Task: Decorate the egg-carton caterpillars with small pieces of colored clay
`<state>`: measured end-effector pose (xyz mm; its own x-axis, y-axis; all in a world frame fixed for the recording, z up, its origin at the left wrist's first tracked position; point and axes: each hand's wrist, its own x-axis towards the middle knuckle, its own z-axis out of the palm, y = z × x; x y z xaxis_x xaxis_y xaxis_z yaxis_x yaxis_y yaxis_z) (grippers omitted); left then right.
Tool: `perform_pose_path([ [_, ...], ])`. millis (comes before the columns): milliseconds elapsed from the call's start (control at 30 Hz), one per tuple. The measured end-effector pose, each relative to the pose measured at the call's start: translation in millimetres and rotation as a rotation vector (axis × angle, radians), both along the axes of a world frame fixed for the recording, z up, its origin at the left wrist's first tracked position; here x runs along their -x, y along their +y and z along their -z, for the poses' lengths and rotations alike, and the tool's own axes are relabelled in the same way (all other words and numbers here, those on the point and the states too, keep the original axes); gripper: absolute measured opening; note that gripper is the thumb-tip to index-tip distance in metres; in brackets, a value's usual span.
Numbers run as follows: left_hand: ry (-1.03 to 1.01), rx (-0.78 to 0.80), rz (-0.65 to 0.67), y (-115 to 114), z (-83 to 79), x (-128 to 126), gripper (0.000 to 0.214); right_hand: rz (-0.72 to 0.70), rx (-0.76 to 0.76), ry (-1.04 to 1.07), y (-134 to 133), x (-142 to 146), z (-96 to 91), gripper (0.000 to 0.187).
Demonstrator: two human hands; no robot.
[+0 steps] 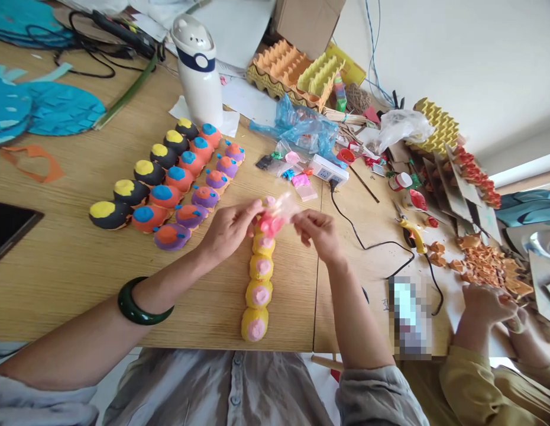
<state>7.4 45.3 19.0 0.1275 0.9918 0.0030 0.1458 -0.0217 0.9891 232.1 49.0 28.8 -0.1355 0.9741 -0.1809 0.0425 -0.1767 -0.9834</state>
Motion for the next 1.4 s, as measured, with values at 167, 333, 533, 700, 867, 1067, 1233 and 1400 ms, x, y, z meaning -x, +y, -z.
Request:
perform_pose_path([
  [167,0.022,-0.074,-0.019,-9.5,12.0,17.9,0.049,0.440,0.161,0.192,69.3,-10.3,7.0,0.023],
  [333,0.185,-0.224,0.050,-33.3,25.2,20.8,0.056,0.540,0.251,0.192,125.0,-3.9,17.7,0.026],
  [533,0.188,-0.225,0.166,-52.6,38.3,13.2,0.073,0.556,0.269,0.107,143.2,18.0,19.3,0.029],
  [700,0.230,-0.249,0.216,-58.4,47.3,12.0,0.076,0.624,0.216,0.012,126.7,9.0,7.3,0.021],
  [867,0.239,-0.248,0.218,-58.0,47.4,8.4,0.072,0.583,0.194,0.215,86.2,-5.5,6.3,0.024],
  [1067,0.252,-0.251,0.263,-46.9,38.8,3.6,0.070,0.454,0.126,0.356,21.7,13.4,21.9,0.007],
  [1233,0.276,-0.318,0.228,-30.5,30.9,5.7,0.066,0.365,0.054,0.262,-14.0,22.7,27.3,0.037],
  [1400,0.270,-0.312,0.146,-25.1,31.7,8.3,0.053,0.352,0.014,0.313,-26.1,21.2,35.3,0.035],
])
